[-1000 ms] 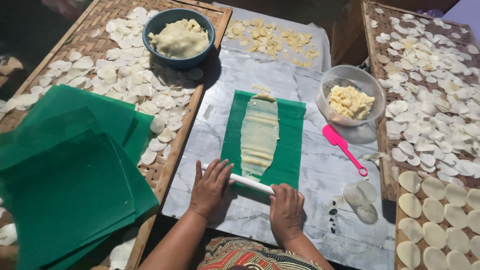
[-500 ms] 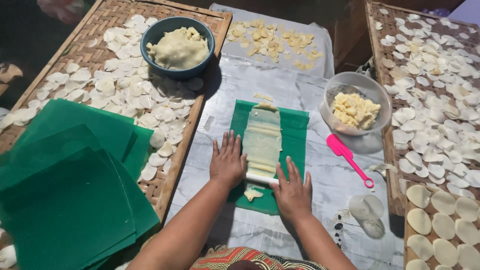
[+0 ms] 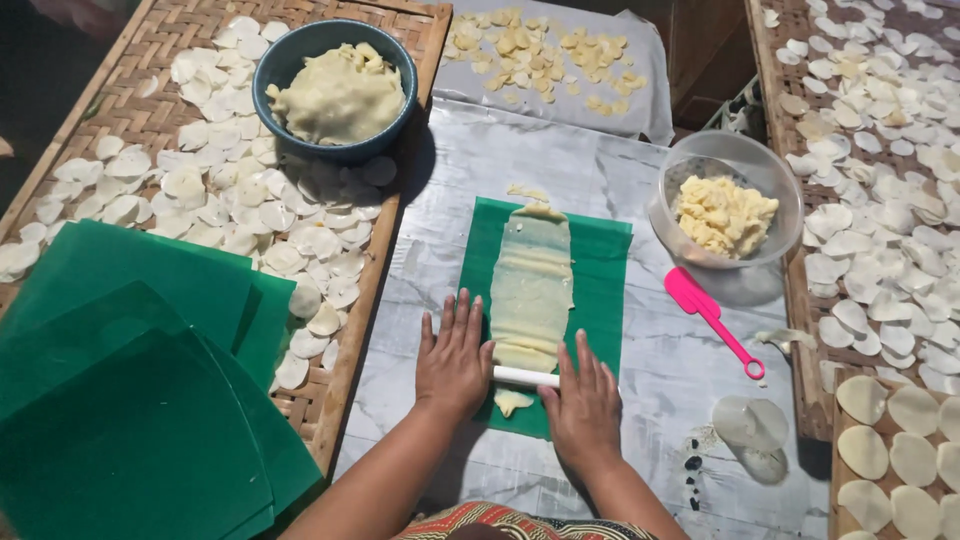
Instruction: Rolling out small pieces of dough with a rolling pin and placing them on a tray
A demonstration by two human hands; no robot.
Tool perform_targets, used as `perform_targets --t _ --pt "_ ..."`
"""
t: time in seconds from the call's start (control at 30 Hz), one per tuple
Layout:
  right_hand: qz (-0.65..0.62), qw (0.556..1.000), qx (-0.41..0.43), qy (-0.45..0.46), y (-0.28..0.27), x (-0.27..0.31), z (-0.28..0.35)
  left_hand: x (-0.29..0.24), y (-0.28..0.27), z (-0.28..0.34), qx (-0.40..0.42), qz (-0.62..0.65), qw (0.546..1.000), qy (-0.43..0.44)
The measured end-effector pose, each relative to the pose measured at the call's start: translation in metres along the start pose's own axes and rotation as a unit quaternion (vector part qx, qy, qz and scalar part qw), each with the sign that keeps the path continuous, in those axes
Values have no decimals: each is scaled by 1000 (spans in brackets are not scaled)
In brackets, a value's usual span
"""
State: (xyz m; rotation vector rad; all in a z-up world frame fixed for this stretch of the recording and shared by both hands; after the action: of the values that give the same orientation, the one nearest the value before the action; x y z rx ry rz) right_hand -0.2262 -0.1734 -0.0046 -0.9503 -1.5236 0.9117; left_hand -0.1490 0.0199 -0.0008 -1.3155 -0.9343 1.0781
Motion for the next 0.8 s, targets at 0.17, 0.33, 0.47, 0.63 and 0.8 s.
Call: perform_targets --t 0.17,0.33,0.47,0.63,0.8 --pt "-38 996 -43 -64 -7 -17 -8 5 -11 -19 -39 29 999 10" --pt "-50 996 -57 -57 -11 -36 -52 10 -21 -78 -14 45 999 -4" --pt "-107 983 -147 -25 -17 -50 -89 20 4 -108 56 32 997 -53" --pt "12 992 -99 73 -2 -35 -88 11 -10 -75 29 26 999 -30" --pt "49 991 -122 2 -10 -7 -39 9 0 -23 -82 -26 996 22"
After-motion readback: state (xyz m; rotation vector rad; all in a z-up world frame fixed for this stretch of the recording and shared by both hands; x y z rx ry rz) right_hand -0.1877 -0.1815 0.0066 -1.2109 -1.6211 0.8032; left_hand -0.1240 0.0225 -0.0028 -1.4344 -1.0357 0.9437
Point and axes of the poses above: each hand's wrist, its own z-axis away from the middle knuckle, its own y-axis out of the palm, x = y × z, the point moved 5 cm from there along -z, towards the middle knuckle, and after that the axes turned 15 degrees about -z, right-handed, at the moved point
